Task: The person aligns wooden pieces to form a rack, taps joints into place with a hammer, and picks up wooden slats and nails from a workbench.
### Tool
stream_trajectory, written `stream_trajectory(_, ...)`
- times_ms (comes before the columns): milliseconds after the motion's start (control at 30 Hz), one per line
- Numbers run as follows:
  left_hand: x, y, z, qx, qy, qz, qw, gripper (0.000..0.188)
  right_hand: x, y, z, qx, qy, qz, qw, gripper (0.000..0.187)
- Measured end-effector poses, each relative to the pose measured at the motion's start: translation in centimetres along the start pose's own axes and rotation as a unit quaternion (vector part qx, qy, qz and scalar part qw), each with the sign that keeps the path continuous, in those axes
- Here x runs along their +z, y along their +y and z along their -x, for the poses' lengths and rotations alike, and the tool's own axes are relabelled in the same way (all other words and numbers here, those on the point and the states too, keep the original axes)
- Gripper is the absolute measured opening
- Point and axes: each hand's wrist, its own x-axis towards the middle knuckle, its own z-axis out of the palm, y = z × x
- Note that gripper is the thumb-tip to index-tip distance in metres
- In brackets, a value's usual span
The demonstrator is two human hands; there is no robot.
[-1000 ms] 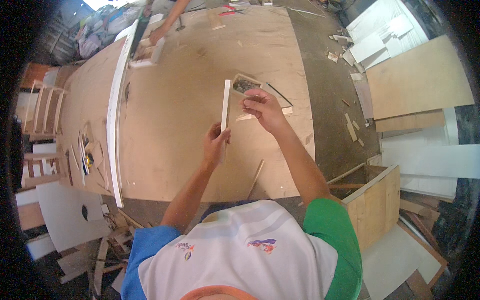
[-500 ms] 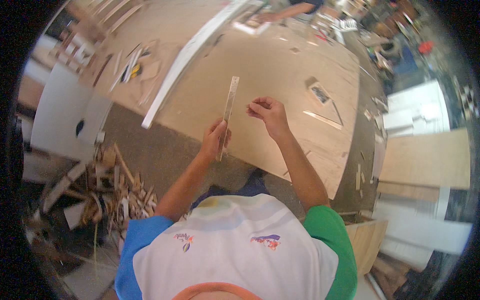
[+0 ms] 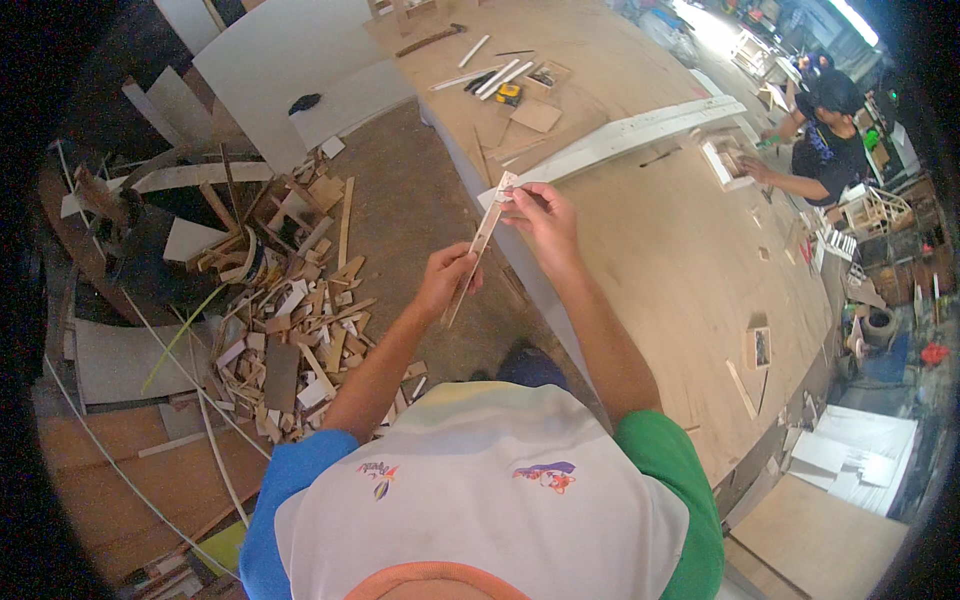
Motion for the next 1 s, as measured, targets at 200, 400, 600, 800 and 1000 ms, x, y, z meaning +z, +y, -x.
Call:
stream_trajectory(200, -4.6, -0.7, -3.4, -0.008, 0.049, 0.015, 0.999, 0.025, 1.2, 3.7, -7.8, 0.009, 0.006, 0.031, 0.999, 0.021)
stream_trajectory(400, -9.6, 0.1, -8.8, -0.031, 0.145, 0.024, 0.989, 0.026, 2.5, 6.7, -16.5, 0.108, -0.034, -0.047, 0.992, 0.02)
stream_trajectory(600, -15.2, 1.8, -13.7, -0.015, 0.23, -0.035, 0.972, 0.037, 5.6, 8.1, -23.0, 0.132, -0.059, -0.073, 0.987, 0.019)
stream_trajectory(800, -21.4, 2.1, -19.2, 0.022, 0.23, -0.115, 0.966, 0.034, 7.3, 9.6, -28.8, 0.13, -0.015, -0.016, 0.991, 0.018)
stream_trajectory(1000, -30.6, 3.7, -24.3, 0.025, 0.195, -0.158, 0.968, 0.034, 12.8, 12.2, -35.3, 0.102, 0.057, -0.006, 0.993, 0.018)
